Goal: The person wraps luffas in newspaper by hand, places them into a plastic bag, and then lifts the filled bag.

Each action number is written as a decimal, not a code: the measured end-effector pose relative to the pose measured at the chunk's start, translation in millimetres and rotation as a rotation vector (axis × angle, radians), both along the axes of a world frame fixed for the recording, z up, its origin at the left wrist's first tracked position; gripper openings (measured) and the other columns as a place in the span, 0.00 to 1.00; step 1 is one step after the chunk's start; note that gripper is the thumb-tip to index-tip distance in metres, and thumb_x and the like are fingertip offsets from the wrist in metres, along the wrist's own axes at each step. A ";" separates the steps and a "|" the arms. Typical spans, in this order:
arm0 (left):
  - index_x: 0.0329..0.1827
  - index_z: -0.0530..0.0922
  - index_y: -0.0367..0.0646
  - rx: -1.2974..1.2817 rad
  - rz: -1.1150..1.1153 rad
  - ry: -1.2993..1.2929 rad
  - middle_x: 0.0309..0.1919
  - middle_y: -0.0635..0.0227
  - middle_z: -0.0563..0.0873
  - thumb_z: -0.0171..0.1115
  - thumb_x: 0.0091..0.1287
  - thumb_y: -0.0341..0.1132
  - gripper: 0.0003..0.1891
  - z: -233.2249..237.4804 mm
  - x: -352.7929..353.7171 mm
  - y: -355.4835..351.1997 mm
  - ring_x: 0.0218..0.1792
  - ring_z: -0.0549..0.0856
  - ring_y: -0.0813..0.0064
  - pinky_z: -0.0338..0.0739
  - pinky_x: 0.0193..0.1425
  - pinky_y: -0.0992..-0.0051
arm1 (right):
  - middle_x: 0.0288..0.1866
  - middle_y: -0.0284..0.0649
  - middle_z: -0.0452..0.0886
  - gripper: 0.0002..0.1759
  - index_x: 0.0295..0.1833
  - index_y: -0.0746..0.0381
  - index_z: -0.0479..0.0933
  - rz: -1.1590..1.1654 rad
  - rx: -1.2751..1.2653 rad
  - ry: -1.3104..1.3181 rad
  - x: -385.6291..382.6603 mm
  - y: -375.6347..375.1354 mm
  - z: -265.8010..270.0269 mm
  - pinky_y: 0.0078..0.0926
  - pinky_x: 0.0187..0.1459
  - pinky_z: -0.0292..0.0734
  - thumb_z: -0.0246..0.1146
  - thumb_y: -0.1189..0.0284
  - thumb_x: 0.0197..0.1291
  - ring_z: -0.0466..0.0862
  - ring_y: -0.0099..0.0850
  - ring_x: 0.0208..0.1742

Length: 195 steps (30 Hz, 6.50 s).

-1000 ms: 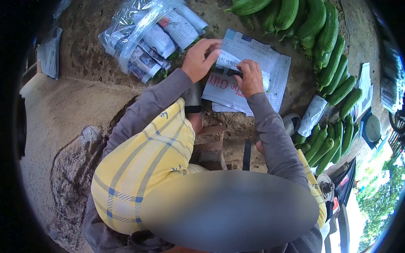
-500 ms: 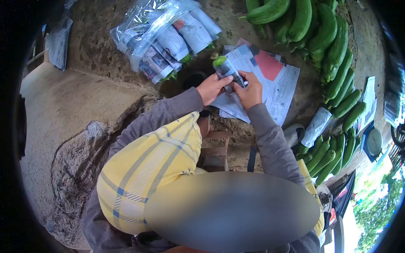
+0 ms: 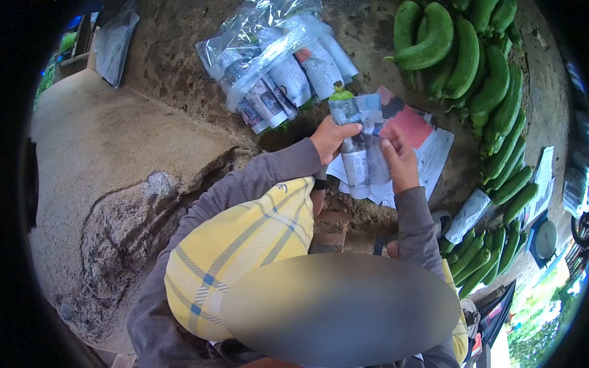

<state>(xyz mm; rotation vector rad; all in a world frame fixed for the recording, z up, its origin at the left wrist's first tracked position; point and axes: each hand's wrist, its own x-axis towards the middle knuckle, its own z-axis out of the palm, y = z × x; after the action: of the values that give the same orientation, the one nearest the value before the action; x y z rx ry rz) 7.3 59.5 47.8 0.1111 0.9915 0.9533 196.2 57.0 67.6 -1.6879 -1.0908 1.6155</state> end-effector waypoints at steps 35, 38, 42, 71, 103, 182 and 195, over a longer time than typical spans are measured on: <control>0.59 0.76 0.46 0.487 -0.388 2.180 0.39 0.62 0.85 0.70 0.51 0.31 0.28 72.6 -159.4 49.0 0.49 0.81 0.56 0.73 0.57 0.58 | 0.47 0.50 0.79 0.29 0.56 0.72 0.74 0.513 0.342 -0.030 -92.5 22.9 42.8 0.33 0.53 0.74 0.70 0.67 0.49 0.81 0.40 0.49; 0.56 0.78 0.48 0.536 -0.277 2.070 0.39 0.62 0.85 0.67 0.53 0.29 0.24 68.2 -167.8 60.9 0.43 0.83 0.58 0.77 0.50 0.60 | 0.47 0.52 0.81 0.30 0.56 0.70 0.75 0.430 0.419 -0.050 -125.8 25.0 32.8 0.35 0.53 0.75 0.71 0.65 0.48 0.82 0.43 0.50; 0.55 0.79 0.48 0.489 -0.111 1.737 0.38 0.58 0.85 0.59 0.57 0.25 0.21 79.3 -164.3 62.5 0.36 0.84 0.61 0.78 0.45 0.67 | 0.47 0.52 0.82 0.30 0.55 0.70 0.77 0.378 0.468 -0.194 -167.3 42.1 39.5 0.39 0.52 0.77 0.72 0.63 0.47 0.82 0.48 0.49; 0.69 0.68 0.47 1.305 -1.599 1.182 0.75 0.66 0.59 0.76 0.47 0.44 0.44 -9.9 -7.9 -49.5 0.77 0.55 0.63 0.56 0.74 0.53 | 0.61 0.50 0.73 0.40 0.67 0.54 0.67 0.050 0.533 -1.195 58.6 219.5 -0.4 0.45 0.58 0.73 0.71 0.52 0.51 0.75 0.49 0.60; 0.58 0.76 0.40 1.281 -1.194 1.313 0.65 0.61 0.73 0.54 0.63 0.31 0.19 -40.3 -2.4 -62.7 0.66 0.71 0.62 0.68 0.68 0.65 | 0.55 0.39 0.72 0.29 0.54 0.57 0.74 0.775 0.498 -0.619 16.8 -95.1 -43.6 0.41 0.54 0.68 0.74 0.67 0.43 0.71 0.42 0.57; 0.46 0.81 0.41 -0.018 -0.041 0.138 0.40 0.69 0.86 0.65 0.60 0.25 0.11 -39.2 -2.2 -37.5 0.42 0.84 0.75 0.77 0.52 0.71 | 0.50 0.44 0.79 0.25 0.52 0.61 0.79 0.343 0.445 -0.146 -26.5 -14.3 -38.7 0.31 0.50 0.76 0.74 0.70 0.46 0.79 0.36 0.50; 0.44 0.81 0.40 -0.022 0.054 0.302 0.37 0.70 0.85 0.62 0.59 0.24 0.10 -30.7 6.4 -19.8 0.38 0.84 0.74 0.77 0.45 0.72 | 0.53 0.50 0.83 0.19 0.58 0.67 0.77 0.292 0.344 -0.206 -31.9 -9.0 -4.6 0.33 0.52 0.79 0.59 0.80 0.60 0.85 0.42 0.50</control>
<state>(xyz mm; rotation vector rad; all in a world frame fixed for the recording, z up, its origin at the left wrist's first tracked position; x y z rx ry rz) 13.7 39.6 17.1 0.2154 1.2875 0.9927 164.3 47.9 63.0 -1.5397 -1.6776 1.3367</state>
